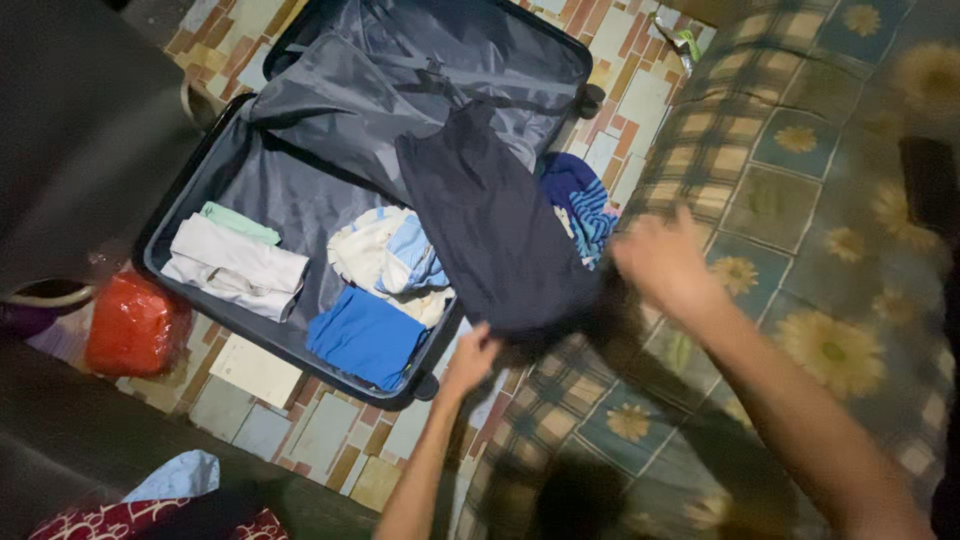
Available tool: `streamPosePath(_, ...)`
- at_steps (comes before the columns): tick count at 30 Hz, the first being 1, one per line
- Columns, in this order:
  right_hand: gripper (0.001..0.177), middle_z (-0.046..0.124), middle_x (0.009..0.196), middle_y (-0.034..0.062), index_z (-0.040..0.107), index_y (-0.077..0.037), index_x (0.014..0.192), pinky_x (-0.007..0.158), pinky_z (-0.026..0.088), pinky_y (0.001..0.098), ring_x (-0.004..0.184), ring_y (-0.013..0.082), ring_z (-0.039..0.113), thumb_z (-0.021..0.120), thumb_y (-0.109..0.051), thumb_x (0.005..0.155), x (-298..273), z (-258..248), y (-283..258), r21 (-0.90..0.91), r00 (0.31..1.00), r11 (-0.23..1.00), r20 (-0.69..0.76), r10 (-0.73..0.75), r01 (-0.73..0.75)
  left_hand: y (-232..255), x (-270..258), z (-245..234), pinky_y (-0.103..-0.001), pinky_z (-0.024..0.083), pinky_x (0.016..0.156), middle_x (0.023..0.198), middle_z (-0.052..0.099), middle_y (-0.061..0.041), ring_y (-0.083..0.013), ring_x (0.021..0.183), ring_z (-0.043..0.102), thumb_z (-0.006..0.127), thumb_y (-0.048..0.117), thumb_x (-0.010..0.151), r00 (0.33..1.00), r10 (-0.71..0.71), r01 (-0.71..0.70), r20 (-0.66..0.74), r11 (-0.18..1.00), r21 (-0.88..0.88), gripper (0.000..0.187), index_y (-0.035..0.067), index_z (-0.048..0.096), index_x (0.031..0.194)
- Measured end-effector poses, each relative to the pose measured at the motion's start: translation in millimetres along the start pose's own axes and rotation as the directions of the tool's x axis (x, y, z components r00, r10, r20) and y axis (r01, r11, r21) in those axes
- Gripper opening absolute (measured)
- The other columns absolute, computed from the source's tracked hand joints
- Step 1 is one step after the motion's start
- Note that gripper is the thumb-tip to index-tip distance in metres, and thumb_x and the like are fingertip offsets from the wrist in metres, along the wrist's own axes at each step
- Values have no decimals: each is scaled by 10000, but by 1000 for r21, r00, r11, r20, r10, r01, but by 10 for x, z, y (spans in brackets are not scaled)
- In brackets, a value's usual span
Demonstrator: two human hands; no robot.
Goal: The person folds various items of clothing by hand and places them into an open suitcase on the floor.
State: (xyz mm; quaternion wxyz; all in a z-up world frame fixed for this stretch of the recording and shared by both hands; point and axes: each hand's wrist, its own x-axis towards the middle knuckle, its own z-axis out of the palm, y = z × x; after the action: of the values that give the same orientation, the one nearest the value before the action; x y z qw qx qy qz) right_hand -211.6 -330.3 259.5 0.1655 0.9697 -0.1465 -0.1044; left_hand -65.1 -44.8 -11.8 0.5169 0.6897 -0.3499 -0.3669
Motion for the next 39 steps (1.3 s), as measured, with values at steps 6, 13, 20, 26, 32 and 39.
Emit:
streamPosePath(6,454,655,1347,146,634,-128,1330,1089,332,673,1247,331,588,706,-234,895,1287,-146,43,324,756,945,-631,174,53,-329,984,-377,-344,508,850,1025,749,-152,-198,931,661,601,344,1000,951,-135,82,-278,978,-192,423,-38,686,1161)
streamPosePath(13,860,408,1567,283,339,-17,1551,1202,295,437,1470,407,384,811,-273,880,770,2260,-1167,975,924,212,-15,382,-72,-596,1145,-527,-385,500,954,1091,698,-244,-299,1030,645,570,368,1115,890,-358,397,-283,913,91,492,-119,638,1140)
streamPosePath(20,1032,415,1548,225,186,-85,1601,1189,318,386,1437,319,421,778,-72,756,695,2651,-1383,983,942,-116,171,288,-143,-657,1029,-466,-330,430,1018,1262,679,-94,-203,1150,606,445,291,1075,931,-227,121,-285,930,-347,421,-28,586,1311)
streamPosePath(26,936,602,1296,210,209,-158,1573,986,518,333,1215,282,618,667,29,778,707,2465,-1601,866,914,-500,225,337,-28,-449,935,-765,-356,379,1119,1414,568,-218,-242,1324,509,553,415,1087,871,-379,376,-311,924,-73,634,-89,449,1458)
streamPosePath(32,645,583,1264,141,471,-108,1470,890,491,326,1084,224,563,653,72,877,407,1882,-1470,980,888,-197,112,446,-25,700,185,-703,-391,465,1029,1358,540,-285,-372,1216,598,799,233,821,923,-119,47,-367,979,-199,1009,58,119,1545)
streamPosePath(39,552,547,1078,159,613,-109,1353,951,479,394,1034,325,575,585,39,822,100,1585,-1354,954,936,299,-125,330,22,960,-28,-512,-472,469,1038,1469,384,-344,-502,1217,550,709,-68,726,979,-97,189,-179,765,616,824,78,433,1488)
